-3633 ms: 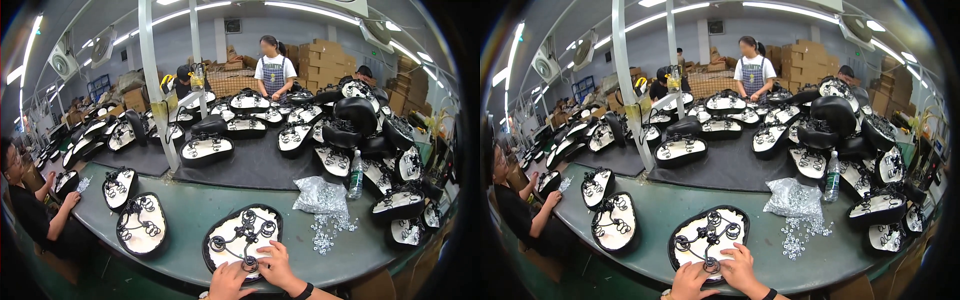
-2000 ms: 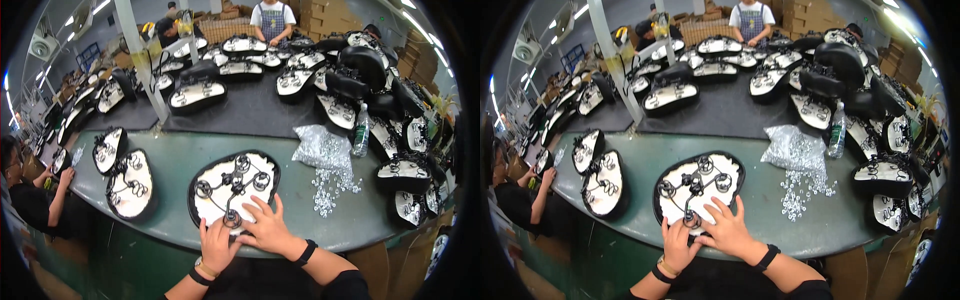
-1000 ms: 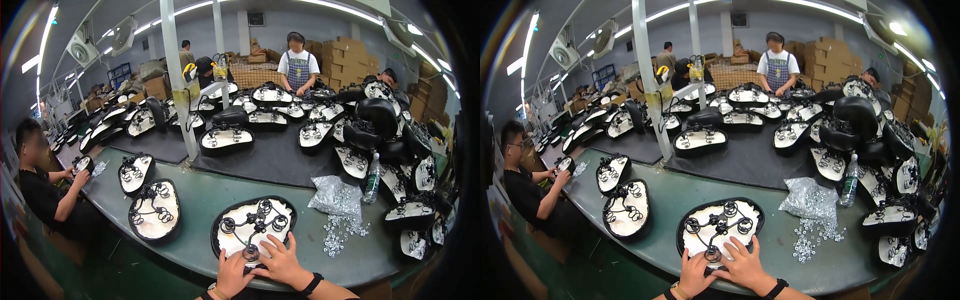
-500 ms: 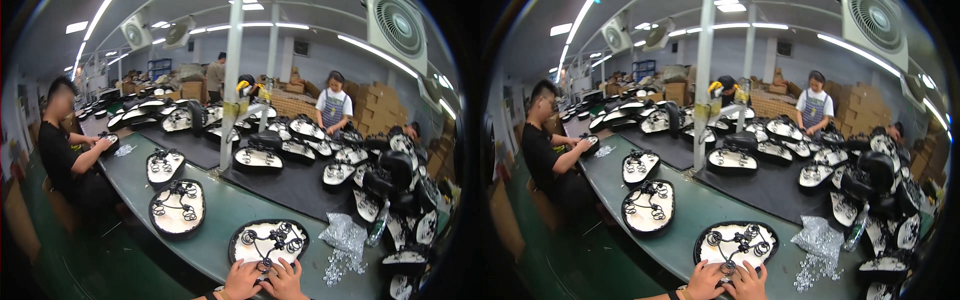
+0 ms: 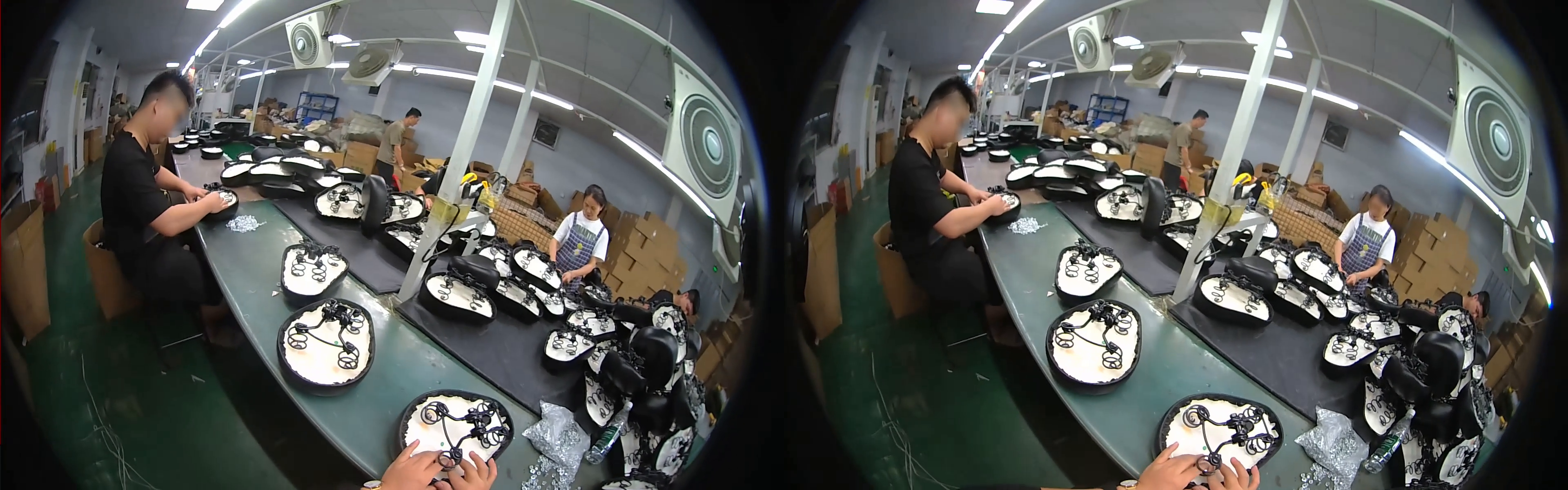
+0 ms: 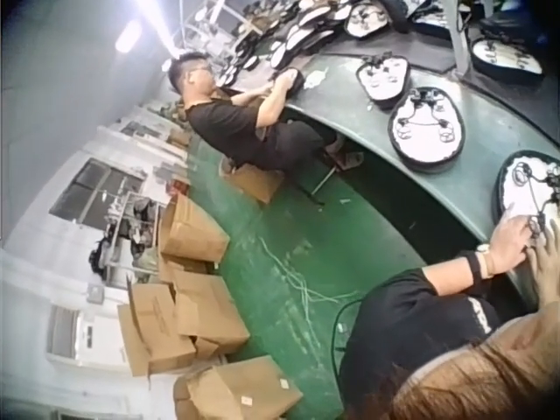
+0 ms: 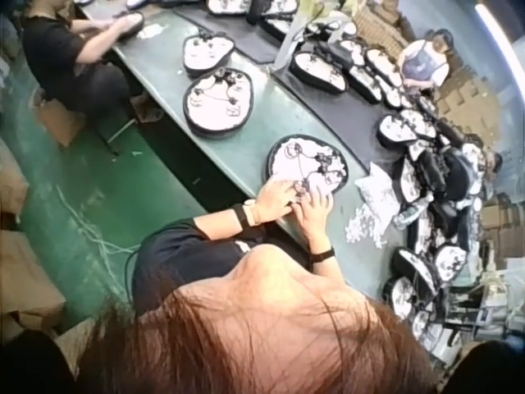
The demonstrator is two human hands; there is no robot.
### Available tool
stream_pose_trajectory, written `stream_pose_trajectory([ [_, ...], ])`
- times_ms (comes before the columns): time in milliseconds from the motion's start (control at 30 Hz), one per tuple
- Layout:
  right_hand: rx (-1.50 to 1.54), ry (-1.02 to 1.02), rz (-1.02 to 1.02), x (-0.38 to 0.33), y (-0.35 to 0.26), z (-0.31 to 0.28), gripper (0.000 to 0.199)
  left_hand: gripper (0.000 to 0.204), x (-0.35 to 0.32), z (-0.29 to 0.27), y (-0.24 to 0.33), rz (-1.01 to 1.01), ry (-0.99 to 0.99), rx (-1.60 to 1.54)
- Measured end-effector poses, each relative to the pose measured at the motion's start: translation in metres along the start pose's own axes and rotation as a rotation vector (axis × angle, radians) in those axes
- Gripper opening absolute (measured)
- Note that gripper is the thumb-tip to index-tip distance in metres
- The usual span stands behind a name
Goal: The person picks up a nut from the table, places it onto a bolt on the bicycle seat frame, and repeats this for the other bolts before placing the finished seat into a cardboard box.
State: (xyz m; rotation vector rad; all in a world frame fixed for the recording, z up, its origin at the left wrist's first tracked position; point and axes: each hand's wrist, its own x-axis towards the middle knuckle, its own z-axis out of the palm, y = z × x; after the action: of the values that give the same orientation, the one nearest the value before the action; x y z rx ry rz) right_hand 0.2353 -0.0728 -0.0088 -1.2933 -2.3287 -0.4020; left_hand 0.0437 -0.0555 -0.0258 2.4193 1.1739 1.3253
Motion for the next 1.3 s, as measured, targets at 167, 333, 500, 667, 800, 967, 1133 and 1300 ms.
stream_pose_trajectory([
  [167,0.103,0.084,-0.005,-0.004,0.005,0.006,0.046,0.054,-0.001,0.001,0.000,-0.057,-0.031,-0.014],
  [333,0.031,-0.043,0.064,0.006,-0.009,-0.010,0.048,0.059,-0.005,0.006,-0.004,-0.047,-0.077,0.025],
  [500,0.210,0.068,0.031,-0.003,0.003,-0.004,0.044,0.061,-0.002,0.003,-0.003,-0.074,-0.053,-0.067],
  [667,0.105,-0.006,0.084,0.005,-0.007,-0.010,0.046,0.065,-0.002,0.000,-0.004,-0.031,-0.022,-0.056],
  [800,0.224,0.052,0.063,-0.001,0.004,-0.003,0.047,0.069,-0.001,0.001,-0.003,-0.067,-0.038,-0.068],
  [967,0.123,-0.005,0.095,0.009,-0.010,-0.015,0.047,0.069,-0.005,0.003,-0.006,-0.029,-0.047,-0.002],
  [1133,0.203,0.097,0.016,-0.005,0.013,-0.040,0.038,0.067,-0.002,-0.001,-0.008,-0.042,-0.054,-0.046],
  [1300,0.018,-0.153,0.479,-0.069,0.080,-0.056,0.048,0.061,0.001,-0.007,0.000,0.005,-0.025,0.026],
])
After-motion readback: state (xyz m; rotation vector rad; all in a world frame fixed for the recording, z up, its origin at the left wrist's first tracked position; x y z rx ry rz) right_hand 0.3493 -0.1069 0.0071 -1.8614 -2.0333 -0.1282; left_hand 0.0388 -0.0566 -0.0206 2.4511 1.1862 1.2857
